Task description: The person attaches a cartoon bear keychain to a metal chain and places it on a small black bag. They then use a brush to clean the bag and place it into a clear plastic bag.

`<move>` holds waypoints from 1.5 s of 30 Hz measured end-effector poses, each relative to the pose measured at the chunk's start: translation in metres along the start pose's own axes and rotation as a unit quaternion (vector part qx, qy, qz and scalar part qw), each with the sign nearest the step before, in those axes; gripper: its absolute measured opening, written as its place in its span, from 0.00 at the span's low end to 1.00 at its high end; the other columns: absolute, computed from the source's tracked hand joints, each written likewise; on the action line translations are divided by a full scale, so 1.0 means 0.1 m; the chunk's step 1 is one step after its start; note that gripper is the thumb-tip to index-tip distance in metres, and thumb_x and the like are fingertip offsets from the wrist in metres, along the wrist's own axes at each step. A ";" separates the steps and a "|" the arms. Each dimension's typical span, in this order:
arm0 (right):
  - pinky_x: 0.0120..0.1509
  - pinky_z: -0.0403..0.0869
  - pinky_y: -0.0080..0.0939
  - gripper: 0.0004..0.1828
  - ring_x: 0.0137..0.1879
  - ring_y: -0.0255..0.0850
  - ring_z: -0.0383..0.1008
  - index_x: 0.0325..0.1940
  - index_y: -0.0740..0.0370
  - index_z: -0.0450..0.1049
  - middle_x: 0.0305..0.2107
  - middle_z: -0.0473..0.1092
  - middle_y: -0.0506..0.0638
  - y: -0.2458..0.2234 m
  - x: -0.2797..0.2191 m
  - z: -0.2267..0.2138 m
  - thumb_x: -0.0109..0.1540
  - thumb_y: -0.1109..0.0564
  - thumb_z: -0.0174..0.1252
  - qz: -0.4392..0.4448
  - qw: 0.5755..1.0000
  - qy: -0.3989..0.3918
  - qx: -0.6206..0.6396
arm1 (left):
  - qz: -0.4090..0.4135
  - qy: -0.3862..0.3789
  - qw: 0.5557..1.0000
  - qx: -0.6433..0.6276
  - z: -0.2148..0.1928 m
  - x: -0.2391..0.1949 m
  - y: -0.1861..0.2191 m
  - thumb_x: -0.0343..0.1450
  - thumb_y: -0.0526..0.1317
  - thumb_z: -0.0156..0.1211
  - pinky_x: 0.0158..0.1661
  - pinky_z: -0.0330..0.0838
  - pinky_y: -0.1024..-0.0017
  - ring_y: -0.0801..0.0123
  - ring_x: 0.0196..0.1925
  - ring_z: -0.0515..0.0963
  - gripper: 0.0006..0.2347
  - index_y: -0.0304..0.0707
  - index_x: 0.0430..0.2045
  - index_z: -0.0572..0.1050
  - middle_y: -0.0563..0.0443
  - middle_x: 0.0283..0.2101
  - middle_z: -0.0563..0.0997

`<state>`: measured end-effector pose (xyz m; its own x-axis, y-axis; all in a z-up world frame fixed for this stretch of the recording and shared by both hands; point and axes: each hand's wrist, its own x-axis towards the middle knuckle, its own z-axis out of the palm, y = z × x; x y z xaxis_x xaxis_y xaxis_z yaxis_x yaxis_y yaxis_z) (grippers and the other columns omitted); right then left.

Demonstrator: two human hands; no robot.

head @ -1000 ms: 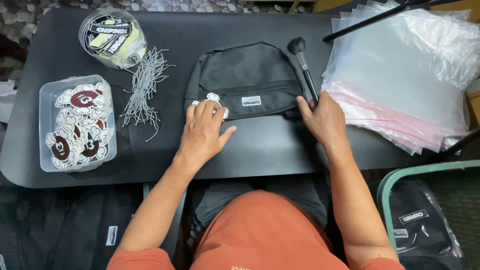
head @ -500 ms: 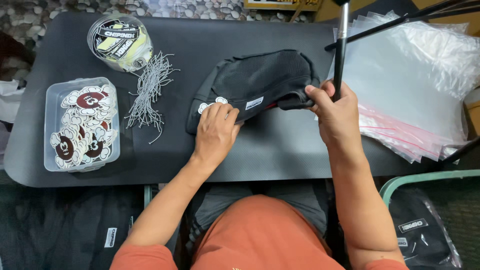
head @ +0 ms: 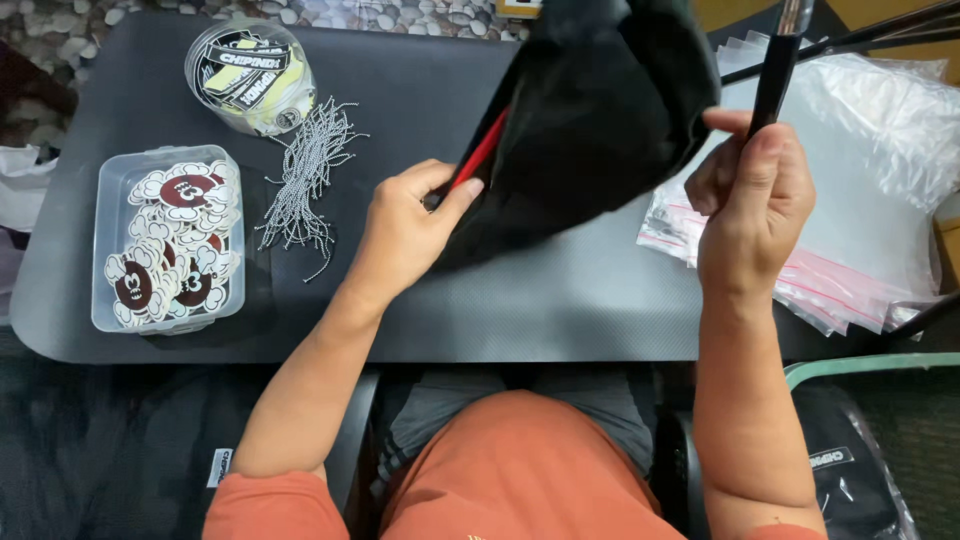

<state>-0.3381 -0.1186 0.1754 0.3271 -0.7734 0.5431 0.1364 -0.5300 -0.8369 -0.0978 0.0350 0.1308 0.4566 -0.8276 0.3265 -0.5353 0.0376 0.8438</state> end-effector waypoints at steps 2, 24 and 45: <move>0.31 0.56 0.31 0.24 0.26 0.33 0.53 0.63 0.67 0.67 0.25 0.50 0.45 0.09 0.01 -0.04 0.78 0.44 0.40 -0.020 1.000 -0.003 -0.024 | -0.041 -0.032 0.998 -0.027 -0.02 0.02 -0.12 0.76 0.43 0.61 0.30 0.51 0.74 0.78 0.28 0.56 0.15 0.45 0.22 0.63 0.63 0.25 0.58; 0.48 0.76 0.54 0.10 0.44 0.61 0.80 0.57 0.72 0.79 0.37 0.76 0.68 0.98 -0.05 -0.05 0.75 0.63 0.57 -0.084 0.949 -0.104 -0.284 | -0.245 -0.119 0.913 -0.304 0.30 0.00 -1.19 0.71 0.45 0.69 0.54 0.74 0.67 0.67 0.58 0.79 0.23 0.30 0.56 0.74 0.45 0.51 0.82; 0.46 0.77 0.44 0.12 0.42 0.48 0.81 0.53 0.53 0.82 0.35 0.79 0.53 1.18 0.18 0.73 0.65 0.57 0.70 -0.049 0.970 -0.175 -0.160 | -0.228 -0.122 0.909 -0.326 0.32 0.02 -1.41 0.71 0.43 0.70 0.54 0.77 0.68 0.65 0.55 0.81 0.21 0.28 0.54 0.75 0.42 0.49 0.83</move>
<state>-0.2480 -0.1699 0.0813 0.6322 -0.5784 0.5155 -0.0965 -0.7189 -0.6884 -0.0438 0.0103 -0.0015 0.3121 -0.9370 -0.1569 0.2413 -0.0815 0.9670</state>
